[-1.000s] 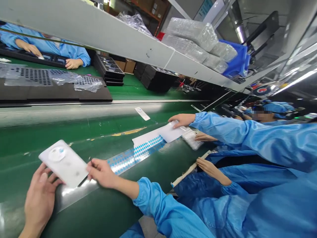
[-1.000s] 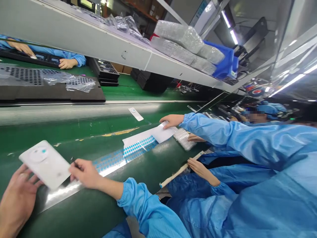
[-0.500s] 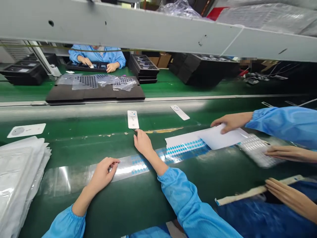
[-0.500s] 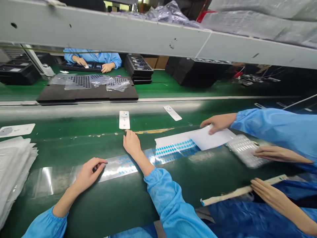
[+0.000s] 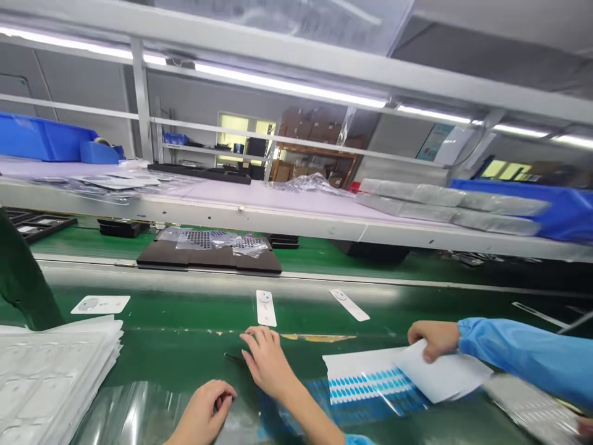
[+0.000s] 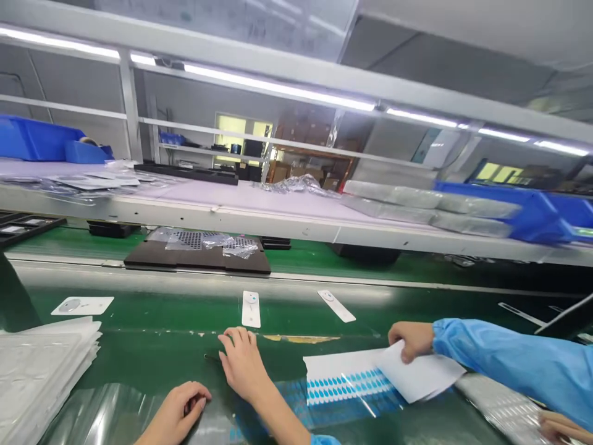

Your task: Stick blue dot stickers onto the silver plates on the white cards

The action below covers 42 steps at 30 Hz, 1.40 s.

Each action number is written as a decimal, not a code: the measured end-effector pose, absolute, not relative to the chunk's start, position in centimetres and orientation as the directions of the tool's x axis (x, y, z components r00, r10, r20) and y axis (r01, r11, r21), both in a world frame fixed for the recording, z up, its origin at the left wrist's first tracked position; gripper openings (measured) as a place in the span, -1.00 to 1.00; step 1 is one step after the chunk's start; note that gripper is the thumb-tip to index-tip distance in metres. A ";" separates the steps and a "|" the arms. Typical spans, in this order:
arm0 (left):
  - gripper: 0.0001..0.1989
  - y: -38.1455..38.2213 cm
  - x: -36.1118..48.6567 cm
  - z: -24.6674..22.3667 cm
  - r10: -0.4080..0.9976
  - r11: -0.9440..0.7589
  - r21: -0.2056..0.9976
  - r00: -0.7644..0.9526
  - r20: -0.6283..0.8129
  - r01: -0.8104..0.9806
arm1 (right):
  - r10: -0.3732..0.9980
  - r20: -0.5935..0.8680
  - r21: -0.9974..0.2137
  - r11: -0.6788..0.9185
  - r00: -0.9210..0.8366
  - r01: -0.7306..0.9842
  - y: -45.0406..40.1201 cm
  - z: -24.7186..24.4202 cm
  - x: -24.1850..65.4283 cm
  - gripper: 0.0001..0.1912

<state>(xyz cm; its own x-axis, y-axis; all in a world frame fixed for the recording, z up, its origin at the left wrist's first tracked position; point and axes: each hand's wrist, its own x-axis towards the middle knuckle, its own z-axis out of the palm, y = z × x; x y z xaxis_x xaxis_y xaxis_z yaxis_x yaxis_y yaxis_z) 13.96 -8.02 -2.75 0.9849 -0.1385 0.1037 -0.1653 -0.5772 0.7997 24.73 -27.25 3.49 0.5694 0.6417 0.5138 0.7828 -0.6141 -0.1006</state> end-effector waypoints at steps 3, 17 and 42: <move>-0.71 -8.0 14.1 -3.2 -0.148 -0.592 0.785 0.982 0.117 -0.183 | 0.511 0.776 -0.004 -0.583 0.371 0.812 -28.0 12.3 26.8 -0.75; -0.12 -8.5 12.8 -0.1 -0.188 -0.875 0.437 0.978 0.093 -0.210 | 0.653 0.731 0.139 -0.423 0.195 0.895 -21.7 32.7 38.0 -0.61; -0.83 -8.9 14.5 2.0 -0.110 -0.888 0.460 0.962 -0.248 0.017 | 0.204 -0.062 -0.898 -0.439 0.977 0.035 -30.4 -1.5 15.1 -0.53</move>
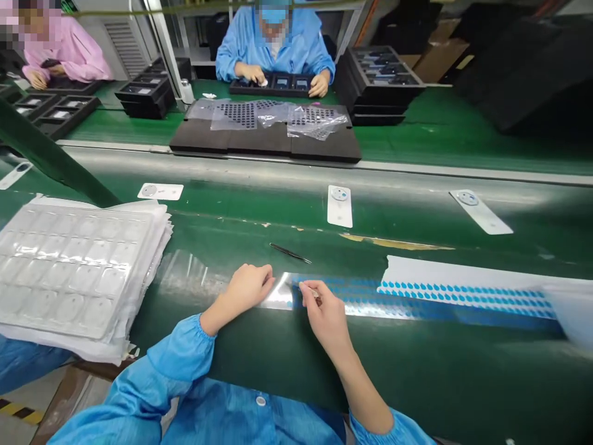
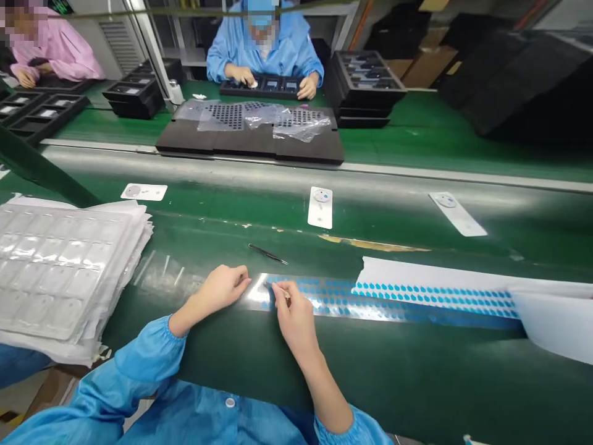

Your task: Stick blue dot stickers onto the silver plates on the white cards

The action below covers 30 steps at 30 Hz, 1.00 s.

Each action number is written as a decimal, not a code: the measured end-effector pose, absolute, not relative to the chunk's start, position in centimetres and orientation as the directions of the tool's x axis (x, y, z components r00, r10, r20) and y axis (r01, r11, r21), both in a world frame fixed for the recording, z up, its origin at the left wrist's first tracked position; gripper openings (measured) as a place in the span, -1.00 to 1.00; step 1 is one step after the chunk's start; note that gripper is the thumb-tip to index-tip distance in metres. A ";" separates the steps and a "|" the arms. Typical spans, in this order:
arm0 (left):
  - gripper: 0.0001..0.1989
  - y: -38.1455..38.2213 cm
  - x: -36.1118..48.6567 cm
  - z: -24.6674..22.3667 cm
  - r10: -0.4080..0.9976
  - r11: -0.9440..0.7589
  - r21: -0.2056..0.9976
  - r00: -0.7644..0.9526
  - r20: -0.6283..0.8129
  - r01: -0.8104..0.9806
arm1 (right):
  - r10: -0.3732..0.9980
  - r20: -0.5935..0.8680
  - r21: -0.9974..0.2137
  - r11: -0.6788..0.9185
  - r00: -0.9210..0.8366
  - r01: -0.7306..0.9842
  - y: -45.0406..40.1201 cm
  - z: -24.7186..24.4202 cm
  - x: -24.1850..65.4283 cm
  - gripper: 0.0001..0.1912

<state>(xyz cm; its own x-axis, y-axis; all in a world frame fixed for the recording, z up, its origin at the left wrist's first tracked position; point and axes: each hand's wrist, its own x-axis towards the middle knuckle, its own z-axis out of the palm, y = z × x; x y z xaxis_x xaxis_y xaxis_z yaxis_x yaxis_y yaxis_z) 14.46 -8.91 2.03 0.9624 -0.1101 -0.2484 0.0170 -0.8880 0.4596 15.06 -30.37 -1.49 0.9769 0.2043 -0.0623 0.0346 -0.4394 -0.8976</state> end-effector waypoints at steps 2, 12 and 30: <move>-0.83 -8.9 14.4 1.8 -0.083 -0.884 0.465 0.964 -0.252 0.046 | 0.225 -0.017 -0.874 -0.477 0.974 0.095 -30.2 -1.4 15.1 -0.51; -0.78 -9.0 14.7 1.4 -0.059 -0.869 0.488 0.964 -0.259 0.078 | 0.167 -0.035 -0.930 -0.365 0.985 0.029 -28.3 -2.7 15.2 -0.65; -0.71 -9.2 13.3 -0.4 -0.189 -0.833 0.542 0.978 -0.083 -0.115 | 0.208 0.162 -0.846 -0.474 0.965 0.245 -26.8 -3.8 15.4 -0.81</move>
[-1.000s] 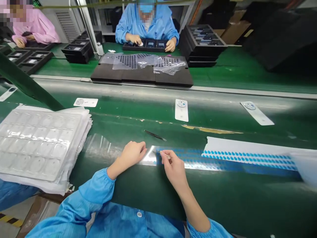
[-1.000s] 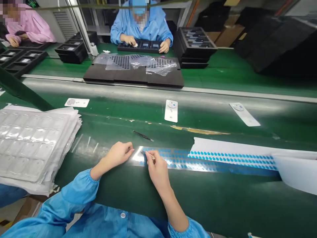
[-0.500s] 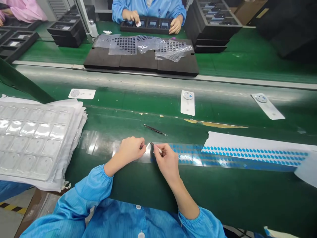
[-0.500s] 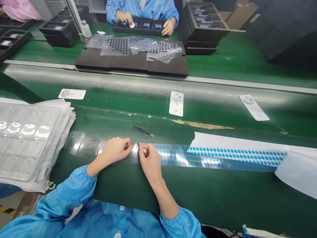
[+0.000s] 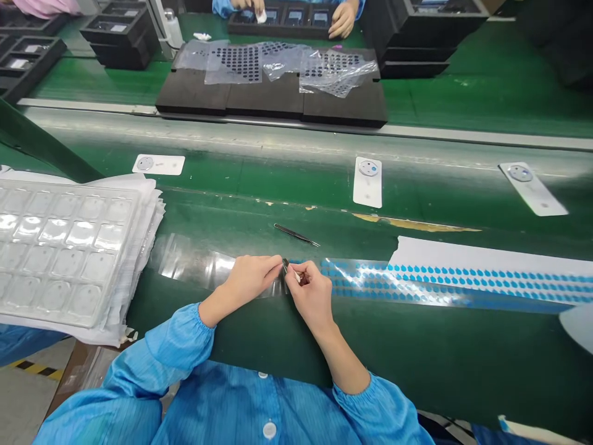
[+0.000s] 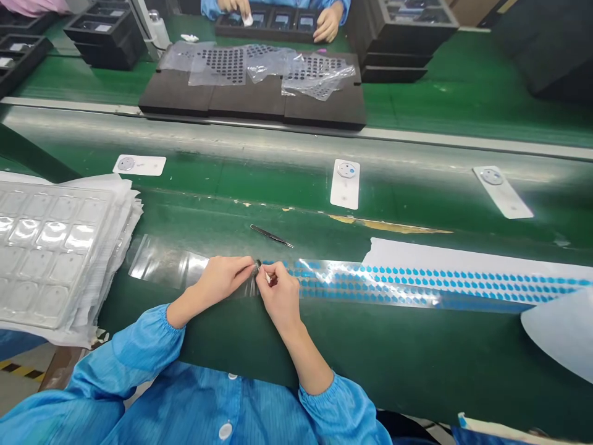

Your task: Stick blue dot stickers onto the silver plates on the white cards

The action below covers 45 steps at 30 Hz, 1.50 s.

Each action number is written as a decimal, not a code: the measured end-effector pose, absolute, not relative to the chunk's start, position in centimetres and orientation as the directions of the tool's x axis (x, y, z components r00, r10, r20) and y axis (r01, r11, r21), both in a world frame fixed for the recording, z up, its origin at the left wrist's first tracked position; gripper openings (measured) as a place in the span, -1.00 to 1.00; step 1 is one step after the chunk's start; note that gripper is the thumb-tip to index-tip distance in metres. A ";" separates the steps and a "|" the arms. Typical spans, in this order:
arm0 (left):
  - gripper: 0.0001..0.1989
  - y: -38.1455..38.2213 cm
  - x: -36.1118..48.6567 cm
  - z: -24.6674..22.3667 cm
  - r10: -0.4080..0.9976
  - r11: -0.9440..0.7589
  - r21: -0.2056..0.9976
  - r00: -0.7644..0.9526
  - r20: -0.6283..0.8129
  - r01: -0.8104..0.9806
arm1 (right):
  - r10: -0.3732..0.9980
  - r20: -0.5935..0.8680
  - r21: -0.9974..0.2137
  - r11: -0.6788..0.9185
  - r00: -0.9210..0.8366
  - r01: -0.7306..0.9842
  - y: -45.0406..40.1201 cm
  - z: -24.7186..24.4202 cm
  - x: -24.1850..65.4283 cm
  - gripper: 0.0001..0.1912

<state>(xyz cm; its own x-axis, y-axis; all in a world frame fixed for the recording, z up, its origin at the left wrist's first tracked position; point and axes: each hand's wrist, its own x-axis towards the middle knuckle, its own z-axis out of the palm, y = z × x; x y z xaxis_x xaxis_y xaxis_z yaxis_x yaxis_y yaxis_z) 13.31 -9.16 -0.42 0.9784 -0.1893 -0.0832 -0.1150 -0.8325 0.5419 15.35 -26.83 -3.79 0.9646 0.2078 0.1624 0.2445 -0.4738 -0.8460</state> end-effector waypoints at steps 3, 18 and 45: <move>-0.67 -9.1 13.1 -0.6 -0.238 -0.813 0.552 0.971 -0.027 -0.184 | 0.220 0.172 -0.852 -0.456 0.960 0.257 -26.6 -3.9 15.5 -0.82; -0.71 -6.5 14.5 1.9 -0.028 -0.766 0.641 0.999 0.038 -0.046 | 0.283 0.219 -0.865 -0.386 0.934 0.320 -27.7 -1.3 13.5 -0.77; -0.75 -5.7 14.6 2.1 -0.297 -0.398 0.915 0.933 -0.201 0.071 | 0.397 0.361 -0.689 -0.496 0.844 0.529 -27.1 -2.8 20.5 -0.65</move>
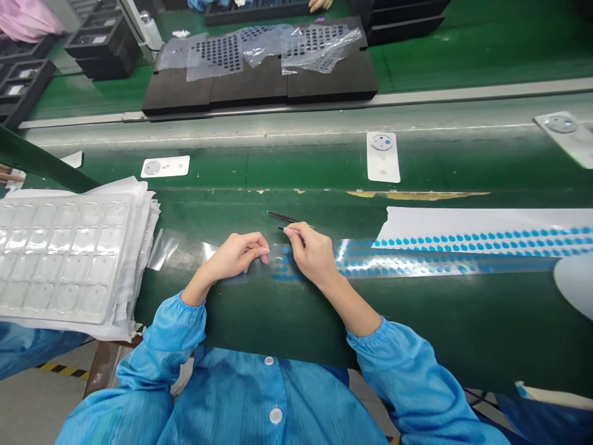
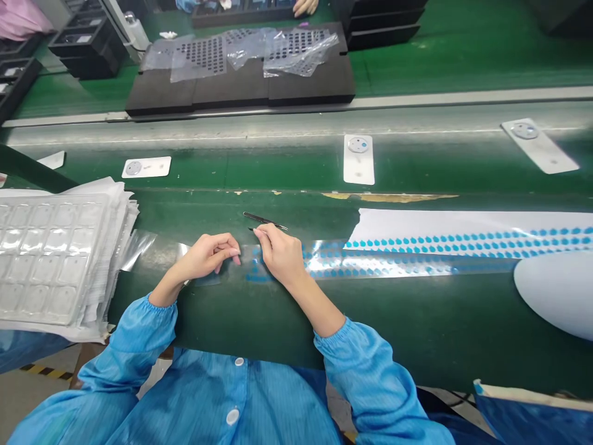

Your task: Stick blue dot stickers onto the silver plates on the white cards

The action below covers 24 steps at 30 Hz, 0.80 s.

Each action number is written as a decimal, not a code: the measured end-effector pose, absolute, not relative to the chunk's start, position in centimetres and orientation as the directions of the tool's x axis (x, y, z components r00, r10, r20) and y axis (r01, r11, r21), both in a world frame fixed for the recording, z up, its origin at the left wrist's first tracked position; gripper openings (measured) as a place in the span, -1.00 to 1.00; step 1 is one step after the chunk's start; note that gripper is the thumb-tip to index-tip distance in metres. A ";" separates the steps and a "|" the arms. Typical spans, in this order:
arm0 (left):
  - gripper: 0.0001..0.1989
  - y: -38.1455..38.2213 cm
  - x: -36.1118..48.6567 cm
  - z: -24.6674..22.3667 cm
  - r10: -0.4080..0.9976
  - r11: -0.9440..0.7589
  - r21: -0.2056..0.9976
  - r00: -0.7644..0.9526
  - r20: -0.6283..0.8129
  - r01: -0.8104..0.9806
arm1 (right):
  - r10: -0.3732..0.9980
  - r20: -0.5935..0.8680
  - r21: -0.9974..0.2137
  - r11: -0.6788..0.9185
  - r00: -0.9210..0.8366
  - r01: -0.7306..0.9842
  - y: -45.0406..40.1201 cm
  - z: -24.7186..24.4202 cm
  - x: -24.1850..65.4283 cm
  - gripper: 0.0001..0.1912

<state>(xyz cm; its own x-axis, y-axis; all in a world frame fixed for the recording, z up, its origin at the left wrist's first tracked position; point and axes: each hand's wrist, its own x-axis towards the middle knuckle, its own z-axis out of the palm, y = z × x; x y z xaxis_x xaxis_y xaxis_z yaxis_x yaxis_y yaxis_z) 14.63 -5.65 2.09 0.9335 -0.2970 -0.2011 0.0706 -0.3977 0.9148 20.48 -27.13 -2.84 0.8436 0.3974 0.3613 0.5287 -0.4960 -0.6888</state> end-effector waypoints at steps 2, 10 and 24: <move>-0.75 -6.0 14.0 2.0 -0.301 -0.434 0.901 0.944 -0.134 -0.011 | 0.364 0.352 -0.688 -0.524 0.862 0.502 -27.0 -3.3 20.6 -0.63; -0.77 -6.8 11.9 3.1 -0.337 -0.480 0.877 0.916 -0.216 0.030 | 0.412 0.374 -0.640 -0.534 0.831 0.553 -26.3 -3.8 19.7 -0.57; -0.71 -1.2 1.6 7.4 0.293 -0.040 0.965 0.926 -0.237 0.260 | 0.202 0.526 -0.509 -0.703 0.826 0.496 -33.0 -4.1 24.2 -0.35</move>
<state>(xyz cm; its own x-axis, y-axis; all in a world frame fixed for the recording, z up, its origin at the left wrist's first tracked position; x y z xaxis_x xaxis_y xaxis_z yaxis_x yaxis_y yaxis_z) 1.61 -1.17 7.41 0.9263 0.2928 -0.2373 0.2597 -0.0398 0.9649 24.18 -33.00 -4.13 0.8261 0.2016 0.5263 0.4960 -0.7035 -0.5091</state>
